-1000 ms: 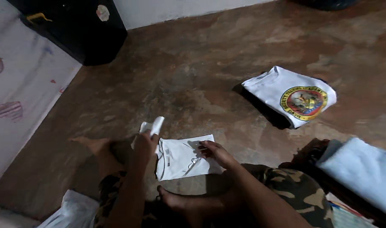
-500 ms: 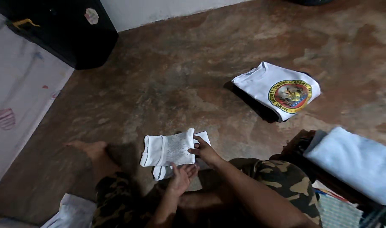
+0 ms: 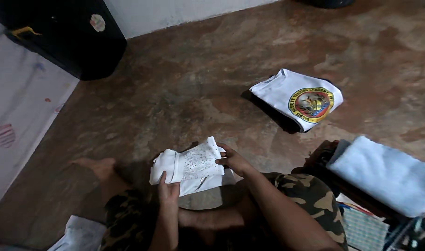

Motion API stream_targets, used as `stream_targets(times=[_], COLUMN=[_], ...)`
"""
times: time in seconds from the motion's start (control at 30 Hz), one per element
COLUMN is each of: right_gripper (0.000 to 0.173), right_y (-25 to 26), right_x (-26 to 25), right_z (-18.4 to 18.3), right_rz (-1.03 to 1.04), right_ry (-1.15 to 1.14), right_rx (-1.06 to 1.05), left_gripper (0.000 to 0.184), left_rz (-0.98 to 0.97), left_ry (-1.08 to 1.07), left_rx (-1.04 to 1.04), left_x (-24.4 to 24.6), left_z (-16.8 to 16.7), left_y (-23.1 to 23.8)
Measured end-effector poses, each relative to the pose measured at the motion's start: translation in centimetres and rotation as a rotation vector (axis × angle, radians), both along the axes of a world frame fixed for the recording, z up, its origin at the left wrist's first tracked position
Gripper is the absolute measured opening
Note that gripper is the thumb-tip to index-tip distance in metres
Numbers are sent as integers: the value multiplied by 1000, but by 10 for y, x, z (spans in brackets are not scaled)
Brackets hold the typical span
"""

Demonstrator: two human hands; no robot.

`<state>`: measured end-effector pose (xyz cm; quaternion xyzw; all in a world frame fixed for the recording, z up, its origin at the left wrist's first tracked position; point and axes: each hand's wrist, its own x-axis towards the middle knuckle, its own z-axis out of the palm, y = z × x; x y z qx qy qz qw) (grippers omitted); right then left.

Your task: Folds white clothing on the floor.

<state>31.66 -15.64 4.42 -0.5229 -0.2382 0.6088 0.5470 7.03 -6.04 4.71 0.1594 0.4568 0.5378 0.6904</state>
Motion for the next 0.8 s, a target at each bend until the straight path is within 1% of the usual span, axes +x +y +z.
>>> stream_targets(times=[0.07,0.13,0.2,0.27,0.37,0.5,0.63,0.7,0.8], right_gripper=[75,74,75,75,72,73,74,72,68], right_y=[-7,-10,-10,-11,-13,-15,-13,-13,-14], right_x=[3,3,1,-1,-3,-2,-4,-2,0], right_z=[-3,-16,-27,-29,-24,-27,-30,-32,-33], right_rz=[11,22,32,17,-31,-69,-30,19,101], right_ry=[-110,-286,-381,-410,-429,-449,-637,-680,-699], right_rx=[-109,-260,-355,-366,-335,-369,-446,-501,-568], left_gripper=[27,32,37,39,37,38,46,52,48], left_rz=[-29,-87,-131,-142,-156,-148,-69,-78,-93], left_ry=[-1,94,179,193,187,291,431,549,906], left_rx=[-13,-107,-191,-200,-152,-185,-185,-140,9], left_x=[-10,-22,-30,-30,-27,-34,-36,-38,-50], left_z=[-7,-23,-36,-38,-26,-28,-33,-34,-51], left_y=[-12,-19,-21,-20,-18,-20,-20,-17,-14])
